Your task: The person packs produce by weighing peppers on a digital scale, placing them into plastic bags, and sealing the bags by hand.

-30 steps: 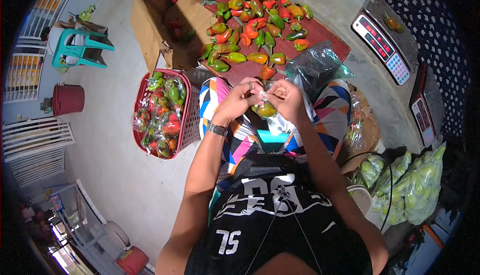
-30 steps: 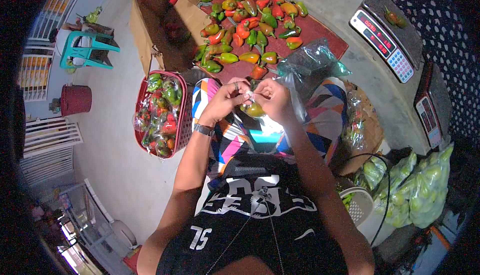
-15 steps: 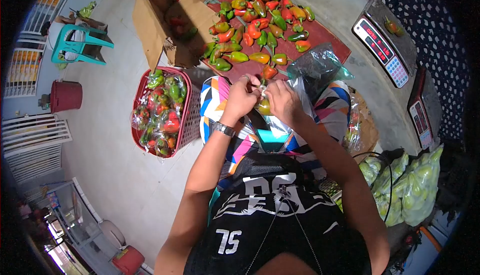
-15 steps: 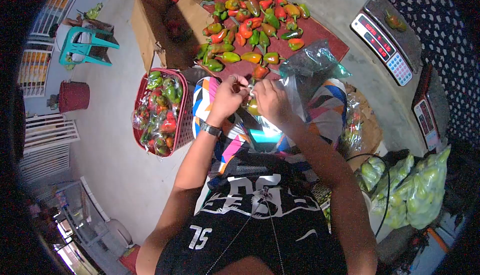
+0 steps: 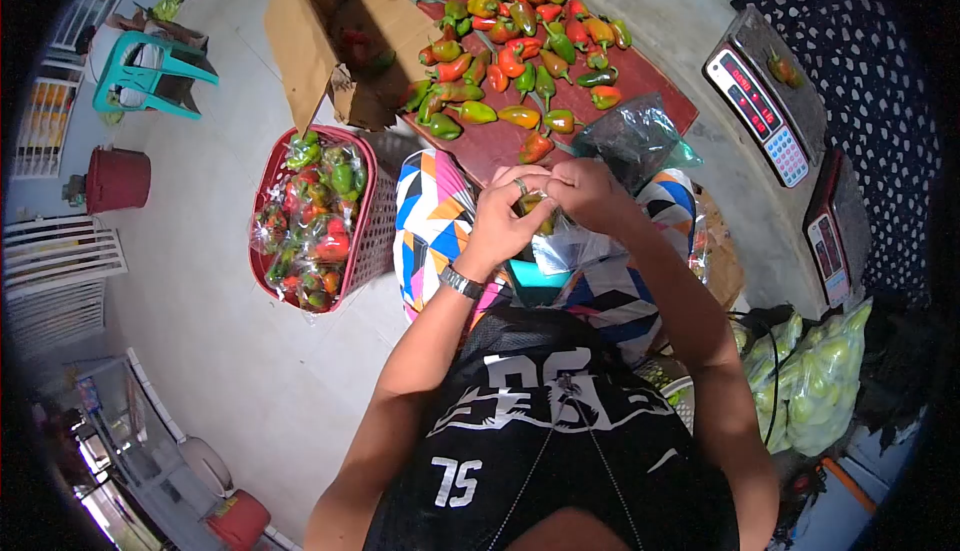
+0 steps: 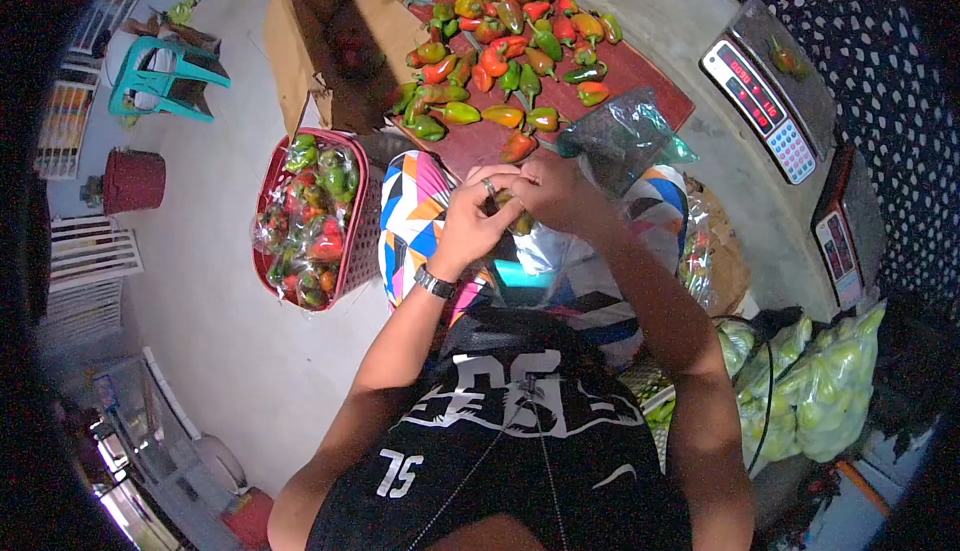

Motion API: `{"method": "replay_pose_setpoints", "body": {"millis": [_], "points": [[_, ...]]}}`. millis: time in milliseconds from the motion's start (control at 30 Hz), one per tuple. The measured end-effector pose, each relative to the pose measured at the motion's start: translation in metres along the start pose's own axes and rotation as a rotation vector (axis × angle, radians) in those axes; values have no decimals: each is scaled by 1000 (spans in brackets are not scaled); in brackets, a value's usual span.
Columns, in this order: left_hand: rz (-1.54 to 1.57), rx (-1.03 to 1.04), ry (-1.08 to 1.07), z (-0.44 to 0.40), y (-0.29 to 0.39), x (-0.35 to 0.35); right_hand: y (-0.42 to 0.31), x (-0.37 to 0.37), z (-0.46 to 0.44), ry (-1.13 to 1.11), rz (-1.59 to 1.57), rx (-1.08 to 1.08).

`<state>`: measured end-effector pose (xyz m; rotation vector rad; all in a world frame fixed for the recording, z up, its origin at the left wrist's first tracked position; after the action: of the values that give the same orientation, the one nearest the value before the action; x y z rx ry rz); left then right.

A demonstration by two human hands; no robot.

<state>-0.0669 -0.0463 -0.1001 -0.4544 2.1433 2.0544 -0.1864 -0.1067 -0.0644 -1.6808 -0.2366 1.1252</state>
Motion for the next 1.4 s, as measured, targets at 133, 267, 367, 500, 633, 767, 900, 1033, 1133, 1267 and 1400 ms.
{"method": "replay_pose_setpoints", "body": {"millis": [133,267,367,500,633,767,900,1033,1133,1267,1400], "points": [[-61,113,155,8,19,-6,-15,0,6,114,355,-564],[-156,251,202,11,48,-29,-17,-5,6,-99,-522,310],[-151,207,174,14,61,-50,-32,-5,-6,58,-770,242],[-56,-138,215,30,20,-108,-4,-14,-12,423,-884,314],[210,-486,372,65,-60,-248,50,-13,11,496,-932,383],[325,-565,685,86,-87,-366,115,-14,46,542,-899,501],[-202,-512,956,83,-101,-441,145,-33,71,720,-769,526],[-729,-719,1039,76,-143,-461,181,-51,85,669,-493,386],[-1018,-823,793,79,-244,-463,148,-38,72,439,108,49],[-902,-601,836,53,-188,-388,-5,21,50,1,477,-300],[-525,-266,827,30,-71,-287,23,83,58,42,608,-556]]}}
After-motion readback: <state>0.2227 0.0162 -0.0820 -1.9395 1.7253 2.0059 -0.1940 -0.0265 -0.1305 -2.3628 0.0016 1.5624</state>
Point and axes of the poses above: each hand's wrist, its own z-axis away from the middle knuckle, its own x-axis out of the palm, y = z × x, the point moved 7 cm from there along -z, towards the middle knuckle, and after that the axes turned 12 degrees about -x, right-handed, at the moved point
